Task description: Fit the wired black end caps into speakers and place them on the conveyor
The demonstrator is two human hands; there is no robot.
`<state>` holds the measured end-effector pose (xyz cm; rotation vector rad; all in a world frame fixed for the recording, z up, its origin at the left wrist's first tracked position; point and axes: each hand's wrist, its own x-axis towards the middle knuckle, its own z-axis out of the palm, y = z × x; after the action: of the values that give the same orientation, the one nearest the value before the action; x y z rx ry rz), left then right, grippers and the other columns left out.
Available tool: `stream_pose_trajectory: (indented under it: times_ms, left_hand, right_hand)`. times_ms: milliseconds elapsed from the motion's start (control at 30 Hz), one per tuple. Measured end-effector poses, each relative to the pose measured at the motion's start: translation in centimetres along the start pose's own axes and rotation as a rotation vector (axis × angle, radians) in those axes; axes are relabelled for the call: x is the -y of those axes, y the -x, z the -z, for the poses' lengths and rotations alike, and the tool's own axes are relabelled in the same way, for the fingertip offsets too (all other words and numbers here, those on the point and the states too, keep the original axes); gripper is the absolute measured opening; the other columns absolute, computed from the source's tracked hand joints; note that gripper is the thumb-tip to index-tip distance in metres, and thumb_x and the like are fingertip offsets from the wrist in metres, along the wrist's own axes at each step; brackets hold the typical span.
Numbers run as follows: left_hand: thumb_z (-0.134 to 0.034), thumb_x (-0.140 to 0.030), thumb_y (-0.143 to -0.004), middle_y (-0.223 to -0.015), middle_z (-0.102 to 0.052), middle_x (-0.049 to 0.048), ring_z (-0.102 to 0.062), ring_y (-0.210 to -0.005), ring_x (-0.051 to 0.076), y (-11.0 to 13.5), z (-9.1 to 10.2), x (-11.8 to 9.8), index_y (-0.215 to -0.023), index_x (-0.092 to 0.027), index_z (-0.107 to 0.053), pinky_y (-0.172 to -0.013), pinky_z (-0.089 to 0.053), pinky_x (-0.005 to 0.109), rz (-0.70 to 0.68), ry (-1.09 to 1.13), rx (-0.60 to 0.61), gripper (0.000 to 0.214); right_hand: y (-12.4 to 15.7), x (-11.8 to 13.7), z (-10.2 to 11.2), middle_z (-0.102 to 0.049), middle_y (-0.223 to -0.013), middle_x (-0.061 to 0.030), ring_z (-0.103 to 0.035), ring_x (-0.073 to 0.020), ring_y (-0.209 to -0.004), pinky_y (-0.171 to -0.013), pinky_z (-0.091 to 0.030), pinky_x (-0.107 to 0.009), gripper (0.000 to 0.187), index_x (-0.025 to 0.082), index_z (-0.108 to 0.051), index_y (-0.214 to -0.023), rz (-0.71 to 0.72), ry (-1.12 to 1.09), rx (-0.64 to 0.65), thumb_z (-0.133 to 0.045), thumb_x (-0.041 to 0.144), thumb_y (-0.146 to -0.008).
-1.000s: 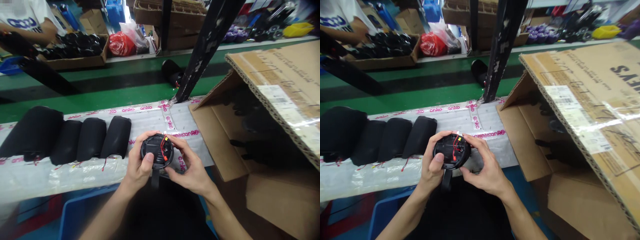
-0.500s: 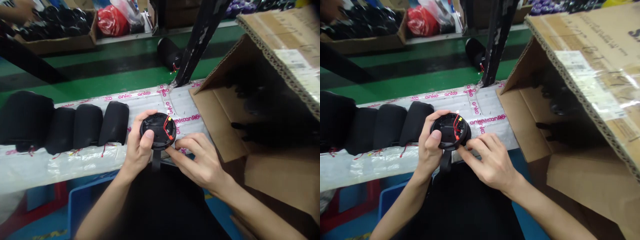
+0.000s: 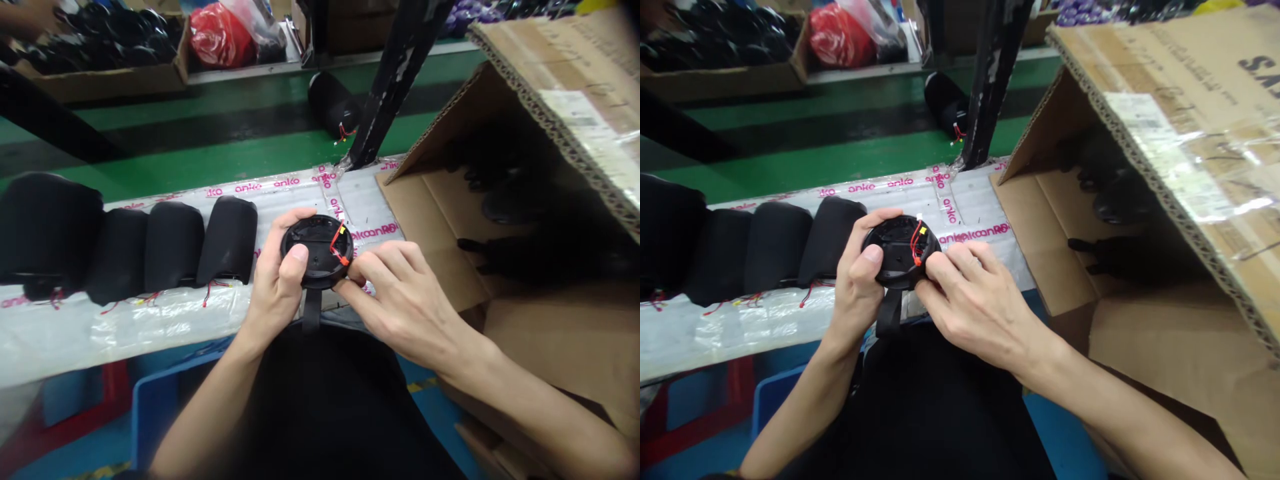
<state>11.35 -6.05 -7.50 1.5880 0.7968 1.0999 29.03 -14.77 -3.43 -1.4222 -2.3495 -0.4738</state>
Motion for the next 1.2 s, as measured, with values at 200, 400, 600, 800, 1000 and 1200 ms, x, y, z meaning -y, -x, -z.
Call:
stream_pose_trajectory:
  times_ms: [200,400,600,800,1000,1200]
  left_hand:
    - [-0.054,-0.050,-0.110,-0.130,-0.073,0.0073,-0.070,-0.113,0.026,0.1,0.3,0.3,-0.141,-0.022,-0.065,-0.100,-0.057,0.037,0.027,0.037,0.036,0.043]
    - [-0.057,-0.051,-0.109,-0.127,-0.072,0.0063,-0.070,-0.109,0.024,0.1,0.3,0.5,-0.140,-0.024,-0.066,-0.097,-0.056,0.034,0.018,0.072,0.040,0.042]
    - [-0.057,-0.052,-0.109,-0.128,-0.072,0.0074,-0.071,-0.110,0.025,0.3,0.2,0.8,-0.142,-0.024,-0.065,-0.098,-0.058,0.036,0.010,0.078,0.042,0.044]
    - [-0.059,-0.052,-0.108,-0.130,-0.072,0.0078,-0.071,-0.112,0.025,0.4,0.3,0.9,-0.142,-0.024,-0.065,-0.098,-0.059,0.036,0.004,0.067,0.035,0.044]
    - [-0.058,-0.052,-0.109,-0.129,-0.073,0.0075,-0.071,-0.112,0.025,0.2,0.2,0.8,-0.140,-0.022,-0.066,-0.099,-0.059,0.036,-0.030,0.027,0.028,0.044]
    - [-0.056,-0.052,-0.109,-0.129,-0.073,0.0077,-0.071,-0.113,0.025,0.2,0.1,0.7,-0.142,-0.023,-0.064,-0.101,-0.058,0.038,-0.045,0.005,0.048,0.044]
  right_hand:
    - [0.6,0.5,-0.8,-0.060,-0.086,-0.0065,-0.050,-0.0236,-0.083,-0.075,-0.043,-0.040,0.023,0.017,-0.072,-0.091,-0.083,-0.144,0.014,-0.058,0.004,-0.104]
    - [1.0,1.0,-1.6,-0.059,-0.096,-0.0073,-0.058,-0.0227,-0.088,-0.075,-0.052,-0.039,0.011,0.017,-0.069,-0.100,-0.269,-0.490,-0.060,-0.065,0.007,-0.103]
    - [1.5,3.8,-3.2,-0.058,-0.105,-0.0049,-0.066,-0.0187,-0.096,-0.082,-0.061,-0.033,0.025,0.022,-0.068,-0.110,-0.525,-0.661,-0.287,-0.068,0.000,-0.097]
    - [2.8,3.8,-4.7,-0.058,-0.104,-0.0025,-0.067,-0.0177,-0.092,-0.078,-0.064,-0.034,0.031,0.025,-0.072,-0.110,-0.433,-0.576,-0.425,-0.073,-0.002,-0.095]
    - [3.0,0.6,-4.7,-0.064,-0.103,-0.0044,-0.069,-0.0229,-0.097,-0.078,-0.065,-0.039,0.027,0.025,-0.076,-0.113,-0.147,-0.479,-0.370,-0.077,0.003,-0.096]
    - [2.4,-1.0,-4.0,-0.066,-0.103,-0.0060,-0.066,-0.0249,-0.100,-0.082,-0.064,-0.040,0.022,0.026,-0.073,-0.115,-0.044,-0.314,-0.248,-0.077,0.011,-0.099]
